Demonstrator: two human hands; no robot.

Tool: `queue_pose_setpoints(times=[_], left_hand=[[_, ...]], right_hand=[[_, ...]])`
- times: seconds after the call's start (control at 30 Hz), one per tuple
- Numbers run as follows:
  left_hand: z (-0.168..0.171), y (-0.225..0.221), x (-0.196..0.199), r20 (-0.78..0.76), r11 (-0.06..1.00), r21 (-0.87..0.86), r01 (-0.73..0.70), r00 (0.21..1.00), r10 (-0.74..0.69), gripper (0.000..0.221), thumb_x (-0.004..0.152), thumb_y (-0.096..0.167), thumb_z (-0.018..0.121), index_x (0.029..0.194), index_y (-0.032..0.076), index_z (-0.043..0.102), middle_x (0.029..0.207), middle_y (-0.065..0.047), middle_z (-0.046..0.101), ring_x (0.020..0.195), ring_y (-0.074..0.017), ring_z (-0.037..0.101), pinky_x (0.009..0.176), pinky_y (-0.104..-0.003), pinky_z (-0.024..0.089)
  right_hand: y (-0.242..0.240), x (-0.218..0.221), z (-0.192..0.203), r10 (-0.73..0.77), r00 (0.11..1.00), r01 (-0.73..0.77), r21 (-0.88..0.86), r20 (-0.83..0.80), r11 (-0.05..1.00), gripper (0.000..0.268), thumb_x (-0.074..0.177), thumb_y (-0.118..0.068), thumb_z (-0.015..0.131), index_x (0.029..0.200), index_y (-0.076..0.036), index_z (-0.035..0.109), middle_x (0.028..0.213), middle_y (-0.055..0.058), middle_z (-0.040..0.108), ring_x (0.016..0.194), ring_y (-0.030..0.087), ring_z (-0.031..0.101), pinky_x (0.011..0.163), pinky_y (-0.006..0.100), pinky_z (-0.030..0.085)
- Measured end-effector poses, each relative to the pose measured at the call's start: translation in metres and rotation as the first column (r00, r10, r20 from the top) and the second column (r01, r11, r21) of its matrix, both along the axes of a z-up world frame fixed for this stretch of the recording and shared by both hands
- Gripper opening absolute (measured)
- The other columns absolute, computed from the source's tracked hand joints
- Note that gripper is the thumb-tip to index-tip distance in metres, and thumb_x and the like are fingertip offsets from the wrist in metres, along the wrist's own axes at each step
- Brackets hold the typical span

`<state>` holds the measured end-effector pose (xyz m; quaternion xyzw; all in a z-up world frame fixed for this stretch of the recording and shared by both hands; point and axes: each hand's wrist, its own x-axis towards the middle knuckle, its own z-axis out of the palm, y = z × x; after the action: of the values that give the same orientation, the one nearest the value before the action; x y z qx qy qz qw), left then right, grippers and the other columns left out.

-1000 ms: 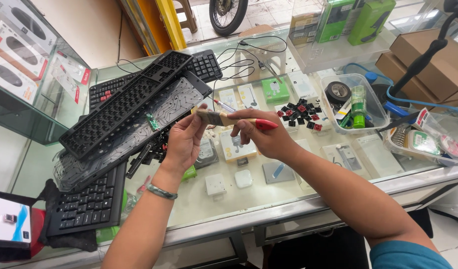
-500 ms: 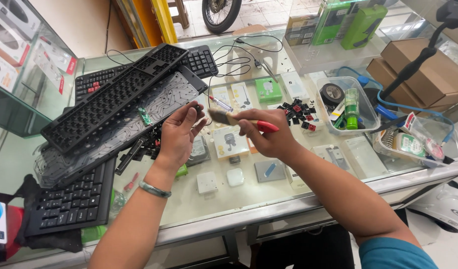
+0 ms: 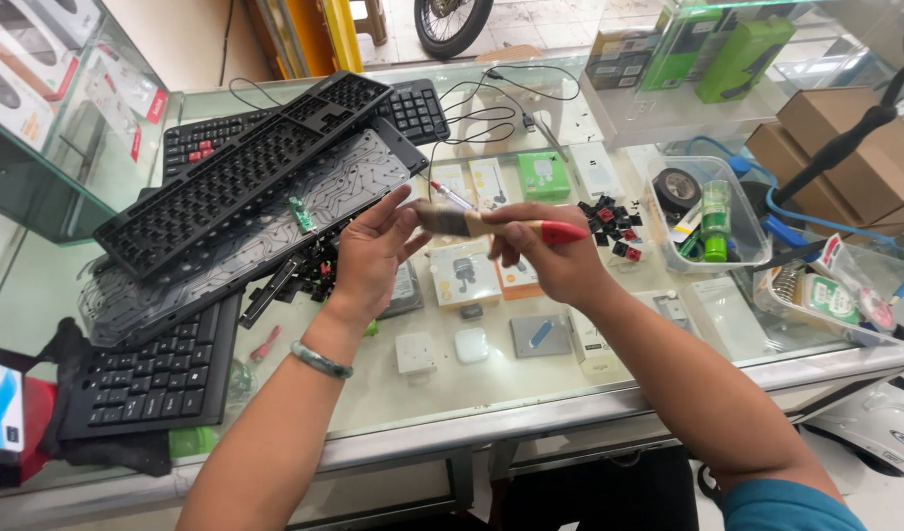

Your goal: Cleaning individual mechanical keyboard switches using a small paintbrush at a repair bench.

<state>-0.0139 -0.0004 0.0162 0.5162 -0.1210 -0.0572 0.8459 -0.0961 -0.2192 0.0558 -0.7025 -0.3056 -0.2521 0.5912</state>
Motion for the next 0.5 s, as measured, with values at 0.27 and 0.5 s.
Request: queue_pose_setpoints(times=[0.27,0.5], left_hand=[[-0.008,0.001,0.008,0.008,0.999,-0.001,0.036,0.999,-0.036,0.041,0.094,0.012,0.075,0.134,0.009,0.065,0.115,-0.016,0.076,0.105,-0.0251,0.075,0.091,-0.049,0.065],[-0.004,0.0,0.005,0.016,0.998,0.041,0.054,0.998,-0.055,0.043,0.091,0.014,0.079,0.132,0.01,0.066,0.115,-0.015,0.076,0.106,-0.024,0.075,0.09,-0.047,0.066]], right_hand=[[0.004,-0.008,0.006,-0.06,0.994,0.066,-0.057,0.087,0.996,0.029,0.103,-0.02,0.061,0.116,0.003,0.072,0.068,0.015,0.072,0.053,0.018,0.067,0.053,0.029,0.055],[0.005,-0.006,0.011,-0.079,0.992,0.086,-0.062,0.102,0.994,0.029,0.104,-0.021,0.059,0.116,0.0,0.074,0.065,0.013,0.071,0.049,0.017,0.065,0.049,0.028,0.054]])
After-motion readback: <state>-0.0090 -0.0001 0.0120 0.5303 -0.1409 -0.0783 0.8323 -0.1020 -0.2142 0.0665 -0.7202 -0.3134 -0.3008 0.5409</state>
